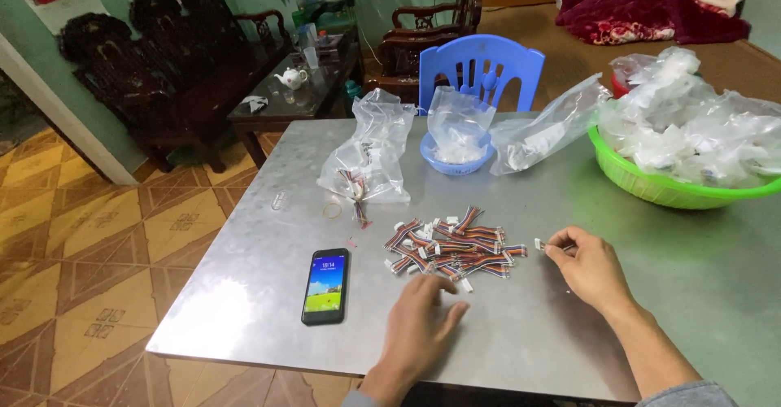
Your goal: Assembling wire harnesses by inserting wire bundles into plastic connector housings.
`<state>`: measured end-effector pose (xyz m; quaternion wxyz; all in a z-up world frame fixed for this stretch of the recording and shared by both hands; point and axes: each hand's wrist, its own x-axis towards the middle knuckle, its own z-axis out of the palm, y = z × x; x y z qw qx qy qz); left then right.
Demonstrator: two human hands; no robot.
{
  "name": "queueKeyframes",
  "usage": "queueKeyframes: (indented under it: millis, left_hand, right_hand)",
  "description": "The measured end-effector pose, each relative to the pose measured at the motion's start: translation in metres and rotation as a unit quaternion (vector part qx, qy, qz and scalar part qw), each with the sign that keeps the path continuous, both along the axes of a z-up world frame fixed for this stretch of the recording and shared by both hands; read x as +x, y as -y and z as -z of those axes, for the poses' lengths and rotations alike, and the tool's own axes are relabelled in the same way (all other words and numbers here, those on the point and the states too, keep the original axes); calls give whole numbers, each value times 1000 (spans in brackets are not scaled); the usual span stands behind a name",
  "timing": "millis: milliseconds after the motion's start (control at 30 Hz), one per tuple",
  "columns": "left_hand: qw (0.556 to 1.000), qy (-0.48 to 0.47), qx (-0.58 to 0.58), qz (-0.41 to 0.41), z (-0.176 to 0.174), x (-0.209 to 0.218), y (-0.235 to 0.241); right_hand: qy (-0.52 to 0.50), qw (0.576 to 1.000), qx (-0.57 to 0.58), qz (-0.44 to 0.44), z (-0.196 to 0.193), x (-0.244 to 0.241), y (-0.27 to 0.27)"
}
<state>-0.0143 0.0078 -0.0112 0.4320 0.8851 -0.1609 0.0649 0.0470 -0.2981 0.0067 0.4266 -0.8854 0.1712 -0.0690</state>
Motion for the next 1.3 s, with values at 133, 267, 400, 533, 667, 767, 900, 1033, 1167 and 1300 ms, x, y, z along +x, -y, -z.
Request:
queueKeyframes:
  millis: [133, 267, 400, 533, 667, 767, 900, 1033, 1167, 1300]
  left_hand:
    - [998, -39, 39, 9, -2, 14, 16]
    - [999, 26, 20, 34, 3, 14, 15]
    - [999, 29, -11, 35, 5, 13, 11]
    - [999, -9, -5, 42, 3, 15, 12]
    - [998, -42, 9, 53, 1, 16, 11]
    - [998, -38, 6, 51, 4, 17, 11]
    - [998, -53, -4, 45, -1, 17, 11]
    - [997, -58, -11, 45, -2, 16, 11]
    - [997, -58, -1, 45, -1, 18, 12]
    - [997, -58, -5, 44, -2, 17, 11]
  right_hand:
    - [12, 1000, 22, 3, 6, 2, 8]
    - [64, 996, -68, 13, 43, 21, 40]
    - [30, 980, -199, 12, 32, 14, 30]
    - [186, 950, -249, -39, 50, 14, 6]
    - [203, 923, -221, -242, 47, 8, -37]
    - [166, 911, -256, -277, 45, 4, -48]
    - [139, 914, -263, -276, 45, 4, -49]
    - [136, 920, -247, -272, 37, 0, -54]
    - [115, 929, -235, -263, 35, 1, -55]
    - [109, 933, -224, -261, 28, -2, -55]
